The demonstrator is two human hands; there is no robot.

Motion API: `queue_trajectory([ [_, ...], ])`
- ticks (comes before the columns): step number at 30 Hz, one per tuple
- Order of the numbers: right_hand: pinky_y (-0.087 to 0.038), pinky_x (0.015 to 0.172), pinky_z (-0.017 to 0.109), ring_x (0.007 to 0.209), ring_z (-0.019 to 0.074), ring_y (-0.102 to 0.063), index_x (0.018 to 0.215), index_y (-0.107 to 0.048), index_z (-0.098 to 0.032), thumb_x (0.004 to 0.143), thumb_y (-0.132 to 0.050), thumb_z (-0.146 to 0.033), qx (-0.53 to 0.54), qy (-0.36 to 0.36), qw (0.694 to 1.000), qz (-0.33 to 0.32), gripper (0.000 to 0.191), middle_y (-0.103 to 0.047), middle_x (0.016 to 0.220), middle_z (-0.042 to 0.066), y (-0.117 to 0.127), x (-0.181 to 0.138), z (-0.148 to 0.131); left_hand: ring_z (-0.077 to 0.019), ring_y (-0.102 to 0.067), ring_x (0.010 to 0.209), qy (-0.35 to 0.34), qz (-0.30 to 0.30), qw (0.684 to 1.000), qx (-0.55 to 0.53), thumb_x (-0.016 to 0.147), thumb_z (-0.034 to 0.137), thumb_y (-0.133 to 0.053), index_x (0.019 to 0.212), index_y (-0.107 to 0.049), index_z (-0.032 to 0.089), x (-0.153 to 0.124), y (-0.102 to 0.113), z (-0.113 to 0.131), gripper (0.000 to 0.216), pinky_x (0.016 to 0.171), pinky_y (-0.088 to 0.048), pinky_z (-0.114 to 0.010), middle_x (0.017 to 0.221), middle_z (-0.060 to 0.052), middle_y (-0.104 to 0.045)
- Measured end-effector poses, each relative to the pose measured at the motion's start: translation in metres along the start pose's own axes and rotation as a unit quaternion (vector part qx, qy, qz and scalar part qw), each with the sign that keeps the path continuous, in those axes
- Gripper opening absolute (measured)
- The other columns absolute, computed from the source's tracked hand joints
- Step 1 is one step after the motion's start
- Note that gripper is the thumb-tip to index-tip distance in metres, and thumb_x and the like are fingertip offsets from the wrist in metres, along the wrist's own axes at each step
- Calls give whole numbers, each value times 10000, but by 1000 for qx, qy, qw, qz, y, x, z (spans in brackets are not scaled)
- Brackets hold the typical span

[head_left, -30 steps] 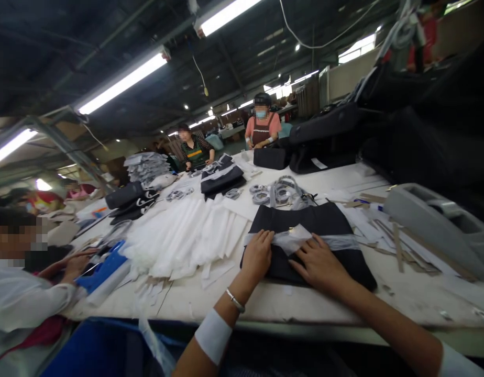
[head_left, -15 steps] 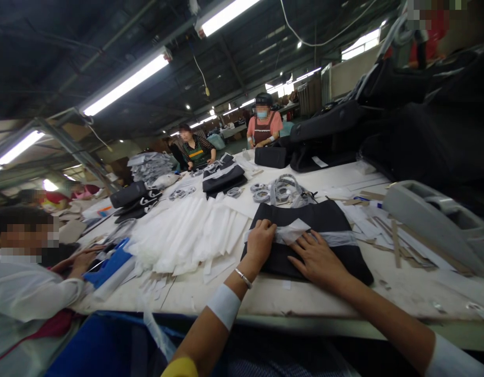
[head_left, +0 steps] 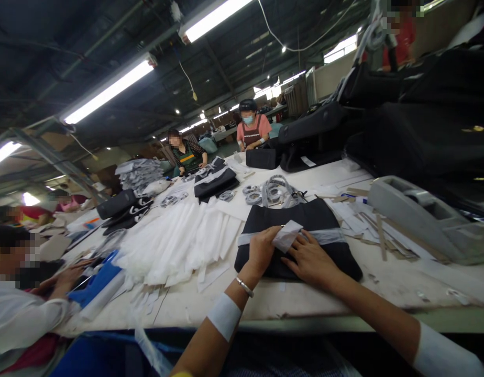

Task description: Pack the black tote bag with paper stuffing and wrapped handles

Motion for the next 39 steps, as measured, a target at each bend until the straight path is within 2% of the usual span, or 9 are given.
queue_trajectory([
  [5, -195, 1177, 533, 1323, 297, -436, 1312, -579, -174, 906, -576, -359, 12, 9, 1000, 12, 447, -586, 1345, 130, 0, -2, 0, -181, -638, 1139, 23, -1, 993, -117, 813, -13, -465, 1213, -658, 242, 0, -25, 8, 512, 1017, -514, -343, 1232, -10, -687],
  [12, -241, 1158, 573, 1340, 308, -421, 1279, -606, -164, 900, -587, -321, 45, 37, 998, -2, 411, -575, 1352, 144, 1, 1, 1, -191, -616, 1183, 10, -17, 986, -168, 864, 71, -482, 1194, -664, 209, 4, -37, 2, 402, 1071, -484, -404, 1243, -35, -679],
  [17, -365, 1125, 475, 1271, 257, -498, 1159, -675, -193, 918, -528, -183, 90, 65, 993, 30, 282, -638, 1253, 105, 17, -11, 0, -171, -592, 1214, -32, -26, 989, -144, 932, 187, -513, 1219, -649, 227, 5, -42, 4, 320, 1103, -449, -376, 1272, -35, -663],
  [20, -472, 1026, 389, 1093, 212, -606, 1142, -668, -207, 961, -450, -168, 77, -1, 990, 121, 286, -691, 1120, 79, 42, -30, 14, -164, -576, 1230, -69, -41, 990, -117, 938, 193, -518, 1211, -648, 235, 4, -45, 13, 306, 1116, -431, -367, 1272, -25, -663],
  [23, -443, 1050, 418, 1156, 249, -568, 1236, -605, -190, 962, -482, -226, 12, -64, 981, 181, 303, -638, 1224, 113, 65, -44, 30, -166, -570, 1235, -77, -40, 993, -78, 957, 227, -500, 1202, -648, 229, 3, -46, 19, 287, 1140, -399, -385, 1273, -32, -662],
  [28, -401, 1096, 445, 1290, 278, -471, 1417, -442, -183, 911, -535, -241, -12, -46, 992, 116, 518, -512, 1412, 119, 64, -24, 38, -180, -558, 1253, -80, -59, 995, -19, 966, 256, -487, 1099, -693, 213, 0, -49, 22, 249, 1158, -368, -408, 1309, -51, -638],
  [31, -438, 1061, 407, 1197, 250, -554, 1266, -586, -195, 917, -504, -258, 28, -48, 992, 114, 364, -632, 1265, 89, 61, -10, 45, -171, -550, 1255, -108, -70, 992, 6, 982, 263, -449, 1130, -679, 226, -1, -49, 27, 276, 1157, -358, -404, 1316, -44, -632],
  [34, -514, 933, 376, 1017, 243, -656, 1025, -700, -217, 912, -500, -335, 89, -137, 975, 151, 258, -716, 1092, 67, 69, -8, 66, -163, -535, 1262, -124, -71, 989, 24, 995, 284, -418, 1279, -593, 259, -2, -49, 32, 335, 1140, -372, -386, 1338, -35, -612],
  [39, -540, 717, 360, 711, 250, -683, 873, -748, -196, 792, -583, -518, 149, -321, 918, 180, 370, -747, 797, 68, 88, -33, 109, -179, -492, 1315, -117, -74, 990, 37, 1001, 331, -400, 1352, -533, 278, -3, -51, 30, 378, 1164, -329, -409, 1411, -40, -552],
])
Point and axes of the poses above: each hand's wrist, its own x-axis towards the middle knuckle, its own y-axis out of the back of the hand, z = x × y, the point moved 7 cm from there along x, towards the middle knuckle
